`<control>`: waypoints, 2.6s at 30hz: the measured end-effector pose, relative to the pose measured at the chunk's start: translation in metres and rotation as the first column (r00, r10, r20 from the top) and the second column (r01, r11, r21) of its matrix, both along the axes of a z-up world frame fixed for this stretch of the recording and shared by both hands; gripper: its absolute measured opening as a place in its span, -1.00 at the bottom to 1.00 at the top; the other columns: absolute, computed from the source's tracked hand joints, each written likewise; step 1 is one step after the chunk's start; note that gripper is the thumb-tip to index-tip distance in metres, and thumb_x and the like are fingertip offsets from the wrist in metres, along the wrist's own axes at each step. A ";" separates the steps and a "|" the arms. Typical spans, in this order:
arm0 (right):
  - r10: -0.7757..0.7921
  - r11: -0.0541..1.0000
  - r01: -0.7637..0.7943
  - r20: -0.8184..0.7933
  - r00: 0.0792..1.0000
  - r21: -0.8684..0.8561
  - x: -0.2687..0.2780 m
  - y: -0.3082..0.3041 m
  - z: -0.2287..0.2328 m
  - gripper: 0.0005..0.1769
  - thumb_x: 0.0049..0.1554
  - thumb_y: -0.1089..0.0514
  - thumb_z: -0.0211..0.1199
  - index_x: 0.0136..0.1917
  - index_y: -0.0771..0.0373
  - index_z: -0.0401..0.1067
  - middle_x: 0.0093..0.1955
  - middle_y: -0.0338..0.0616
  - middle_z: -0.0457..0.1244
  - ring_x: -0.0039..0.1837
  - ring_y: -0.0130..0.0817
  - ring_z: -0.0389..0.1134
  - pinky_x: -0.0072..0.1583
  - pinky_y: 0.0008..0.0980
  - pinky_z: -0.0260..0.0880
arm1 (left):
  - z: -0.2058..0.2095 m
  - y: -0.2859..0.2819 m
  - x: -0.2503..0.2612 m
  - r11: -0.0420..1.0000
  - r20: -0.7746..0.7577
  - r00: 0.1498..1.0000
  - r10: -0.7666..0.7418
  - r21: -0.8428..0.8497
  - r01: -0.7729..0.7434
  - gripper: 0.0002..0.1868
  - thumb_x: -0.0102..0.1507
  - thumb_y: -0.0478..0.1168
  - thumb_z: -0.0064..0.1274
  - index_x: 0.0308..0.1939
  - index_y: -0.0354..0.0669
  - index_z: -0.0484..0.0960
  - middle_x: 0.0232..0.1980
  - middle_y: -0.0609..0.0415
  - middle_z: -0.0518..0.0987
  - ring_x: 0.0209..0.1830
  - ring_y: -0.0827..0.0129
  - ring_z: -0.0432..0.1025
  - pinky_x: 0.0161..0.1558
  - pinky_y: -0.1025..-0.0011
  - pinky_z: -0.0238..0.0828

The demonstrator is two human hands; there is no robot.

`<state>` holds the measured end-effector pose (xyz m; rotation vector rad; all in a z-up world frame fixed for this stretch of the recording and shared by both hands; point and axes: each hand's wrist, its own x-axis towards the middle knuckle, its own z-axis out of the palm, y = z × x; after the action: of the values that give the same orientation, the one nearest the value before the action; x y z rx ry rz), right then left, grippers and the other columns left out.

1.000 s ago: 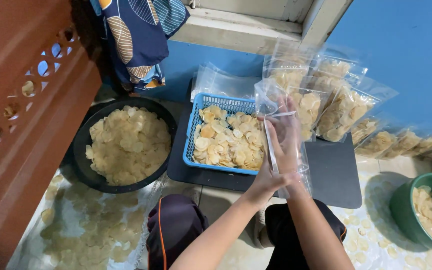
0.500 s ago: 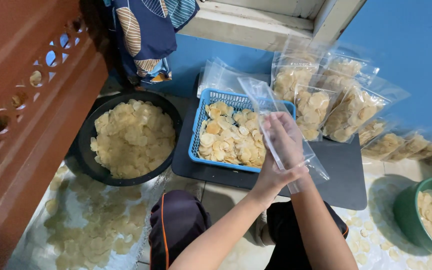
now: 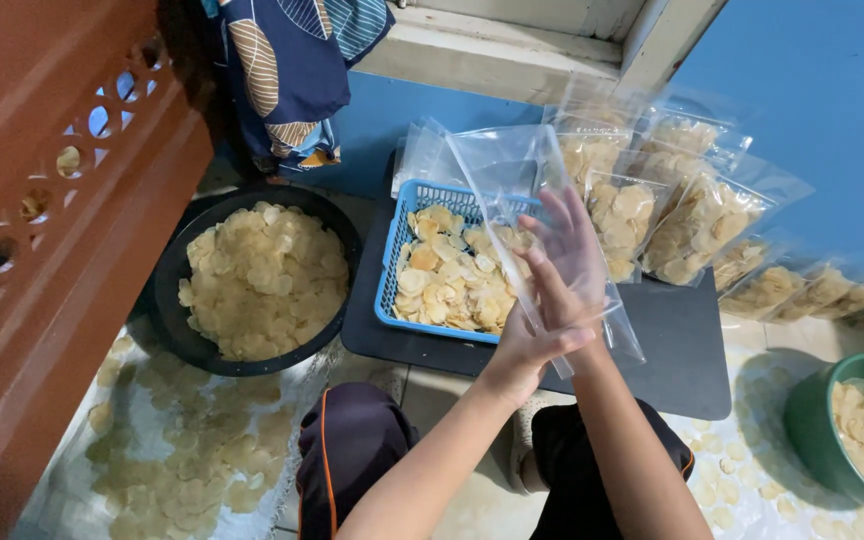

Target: Packaging chips into plastic bags by hand from a basket and a bowl

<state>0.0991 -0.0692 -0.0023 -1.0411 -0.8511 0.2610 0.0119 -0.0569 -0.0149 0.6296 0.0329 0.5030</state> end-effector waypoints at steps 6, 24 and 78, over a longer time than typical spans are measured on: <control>-0.006 0.999 0.013 0.162 0.987 -0.040 -0.006 -0.008 0.010 -0.07 0.29 0.10 0.16 0.72 0.11 -0.30 0.74 0.09 -0.26 0.56 0.00 0.10 0.40 -0.17 0.33 | 0.030 0.011 -0.014 0.997 0.076 0.995 -0.059 0.058 0.055 -0.07 -0.04 -0.26 0.47 0.35 -0.18 0.31 0.10 0.07 0.55 0.09 0.43 0.47 0.19 0.24 0.45; 0.345 0.912 -0.393 -0.305 0.888 -0.114 -0.026 -0.038 0.015 -0.28 0.33 -0.03 -0.14 0.64 0.34 -0.02 0.31 0.30 0.32 0.33 -0.07 0.38 0.30 0.03 0.40 | -0.004 0.041 -0.003 0.943 -0.093 0.941 0.325 0.100 -0.316 -0.04 -0.06 -0.38 0.49 0.30 -0.24 0.20 0.24 -0.21 0.45 0.22 0.14 0.46 0.20 0.19 0.50; -0.726 0.371 0.813 0.405 0.555 -0.448 -0.023 -0.275 -0.165 -0.76 0.54 0.42 -0.11 0.12 0.62 0.34 0.21 0.27 0.34 0.10 -0.15 0.34 0.20 -0.29 0.39 | 0.071 0.124 -0.138 -0.124 0.180 0.655 0.734 0.984 -0.131 0.00 0.10 -0.19 0.39 0.45 -0.39 0.09 0.47 -0.30 0.28 0.47 -0.12 0.25 0.47 0.09 0.19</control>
<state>0.0760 -0.3445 -0.1676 -1.9902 -0.2792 -0.4152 -0.1257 0.0675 0.0560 2.2827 0.4360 1.1077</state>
